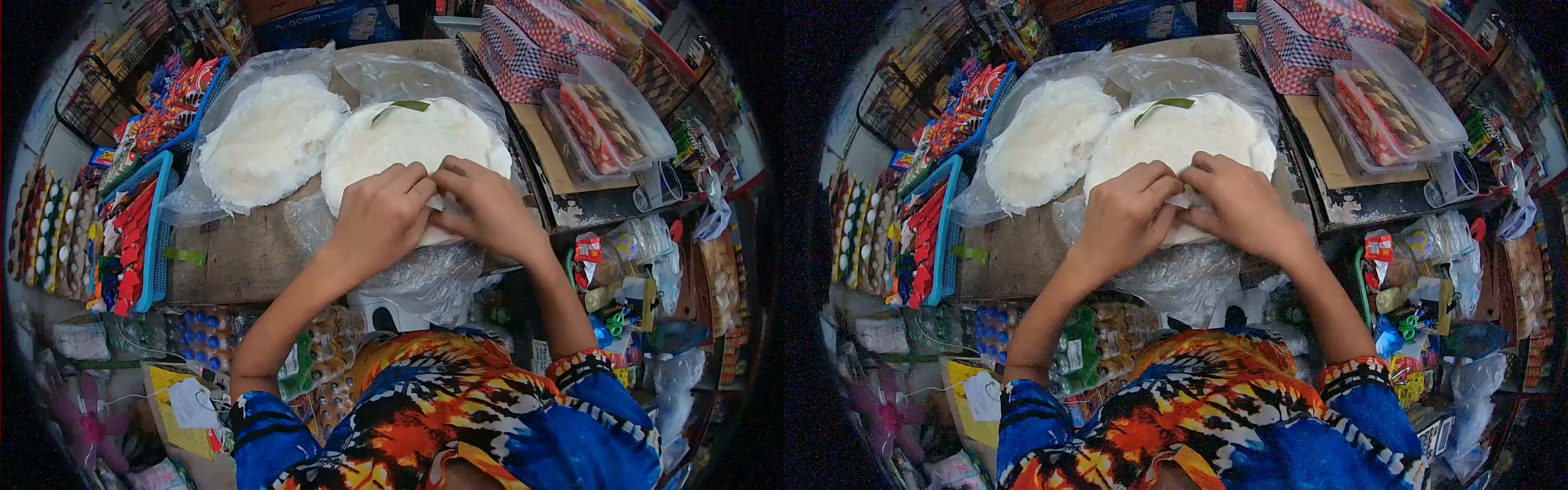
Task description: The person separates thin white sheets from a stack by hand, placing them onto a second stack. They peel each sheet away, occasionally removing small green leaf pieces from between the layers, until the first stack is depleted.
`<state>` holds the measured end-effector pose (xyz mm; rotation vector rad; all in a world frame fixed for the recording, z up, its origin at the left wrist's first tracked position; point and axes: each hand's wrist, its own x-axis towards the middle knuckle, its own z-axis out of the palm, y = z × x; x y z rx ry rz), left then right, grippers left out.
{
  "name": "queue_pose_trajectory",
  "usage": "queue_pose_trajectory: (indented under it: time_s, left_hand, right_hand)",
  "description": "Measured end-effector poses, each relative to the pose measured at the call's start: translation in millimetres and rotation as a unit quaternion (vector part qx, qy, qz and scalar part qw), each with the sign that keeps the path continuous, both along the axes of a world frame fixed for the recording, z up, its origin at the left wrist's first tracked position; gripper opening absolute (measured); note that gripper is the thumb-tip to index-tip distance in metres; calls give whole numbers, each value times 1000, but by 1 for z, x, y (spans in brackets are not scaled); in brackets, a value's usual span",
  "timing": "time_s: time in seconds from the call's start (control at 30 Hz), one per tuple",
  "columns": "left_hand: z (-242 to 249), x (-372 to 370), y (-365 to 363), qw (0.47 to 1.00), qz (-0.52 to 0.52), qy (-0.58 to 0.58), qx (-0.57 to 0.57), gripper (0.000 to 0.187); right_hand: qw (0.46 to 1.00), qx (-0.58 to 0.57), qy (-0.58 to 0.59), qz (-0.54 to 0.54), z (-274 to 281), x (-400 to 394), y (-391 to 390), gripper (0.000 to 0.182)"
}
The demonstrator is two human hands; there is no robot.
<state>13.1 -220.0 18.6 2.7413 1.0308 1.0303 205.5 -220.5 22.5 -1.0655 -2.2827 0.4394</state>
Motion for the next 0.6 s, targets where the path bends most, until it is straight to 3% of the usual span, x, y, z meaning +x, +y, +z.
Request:
queue_pose_trajectory:
  time_s: [0.07,0.17,0.23,0.3,0.4,0.57,0.6]
  left_hand:
    - [1,-1,-1,999,1,11,35,18]
    - [5,-12,-4,998,33,33,35,21]
    - [-3,-25,0,995,75,46,36,25]
    - [-3,-34,5,994,92,46,30,25]
    - [1,-35,9,991,130,38,-5,23]
    - [7,-20,14,992,123,26,24,17]
    - [5,-23,16,992,123,25,29,17]
  right_hand:
    - [998,24,-47,-16,-1,-2,2,23]
    - [999,-9,5,-43,-5,-3,8,23]
    - [987,-25,137,-81,-16,-3,14,18]
    - [981,-42,161,-98,-13,-7,13,14]
    - [987,-69,110,-93,-9,-12,13,18]
    - [994,94,-13,-59,-7,-37,22,28]
    - [994,90,-23,-60,-4,-39,25,22]
